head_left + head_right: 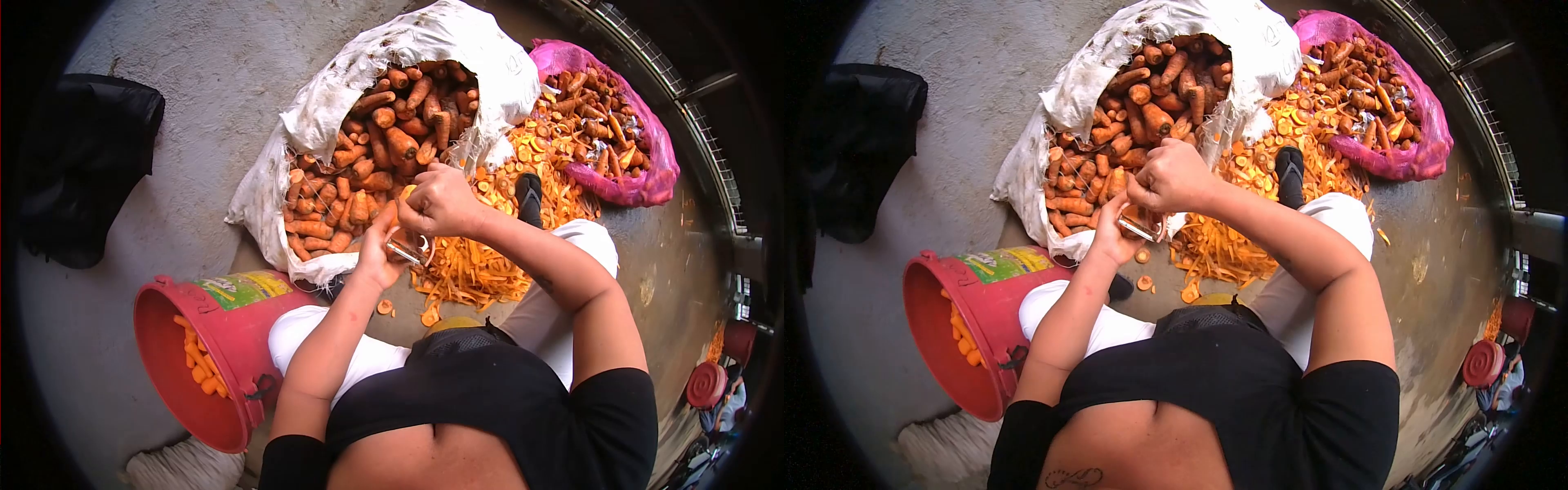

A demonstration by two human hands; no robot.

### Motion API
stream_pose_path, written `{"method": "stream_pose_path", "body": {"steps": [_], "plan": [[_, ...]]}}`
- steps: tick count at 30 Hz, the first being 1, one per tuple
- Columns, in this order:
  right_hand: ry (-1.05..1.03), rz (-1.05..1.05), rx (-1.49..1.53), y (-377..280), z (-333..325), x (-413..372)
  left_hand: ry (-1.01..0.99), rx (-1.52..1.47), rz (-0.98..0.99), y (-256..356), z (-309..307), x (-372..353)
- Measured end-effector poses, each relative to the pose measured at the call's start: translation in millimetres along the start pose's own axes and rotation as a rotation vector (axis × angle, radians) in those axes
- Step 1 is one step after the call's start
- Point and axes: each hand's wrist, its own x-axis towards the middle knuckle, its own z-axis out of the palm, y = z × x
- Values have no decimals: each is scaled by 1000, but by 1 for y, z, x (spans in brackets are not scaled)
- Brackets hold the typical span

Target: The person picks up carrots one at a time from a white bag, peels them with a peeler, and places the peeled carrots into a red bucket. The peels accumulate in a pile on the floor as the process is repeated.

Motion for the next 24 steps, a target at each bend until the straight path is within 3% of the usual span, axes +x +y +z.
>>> {"method": "stream_pose_path", "body": {"steps": [4, 9, 10, 11, 12, 14, 16, 17, 20, 22, 24], "plan": [[-8, 45, 49, 3, 1, -4, -99, 0, -8, 0, -10, 5], [37, 93, 76, 14, 9, -5, -29, 81, 61, 3, 6, -3], [-19, 237, 28, 21, 5, -3, -29, 99, 86, 4, 9, -3], [-73, 382, -21, 35, -2, 0, -186, 204, 107, 3, -11, 2], [-122, 530, -69, 51, -10, 4, -138, 231, -9, 2, -5, -7], [-249, 652, -359, 90, -30, 3, -204, 217, -62, -3, -1, -18], [-52, 732, -455, 103, -35, -3, -204, 214, -56, -1, 2, -23], [170, 601, -550, 108, -29, -8, -174, 195, -56, 0, 4, -23], [2, 781, -169, 77, -40, 7, -140, 165, -35, 4, -6, -12], [-121, 730, 2, 54, -35, 9, -84, 113, -51, 6, -12, -4], [-54, 440, 116, 27, -25, 7, -40, 85, -32, 6, -9, 0]]}}
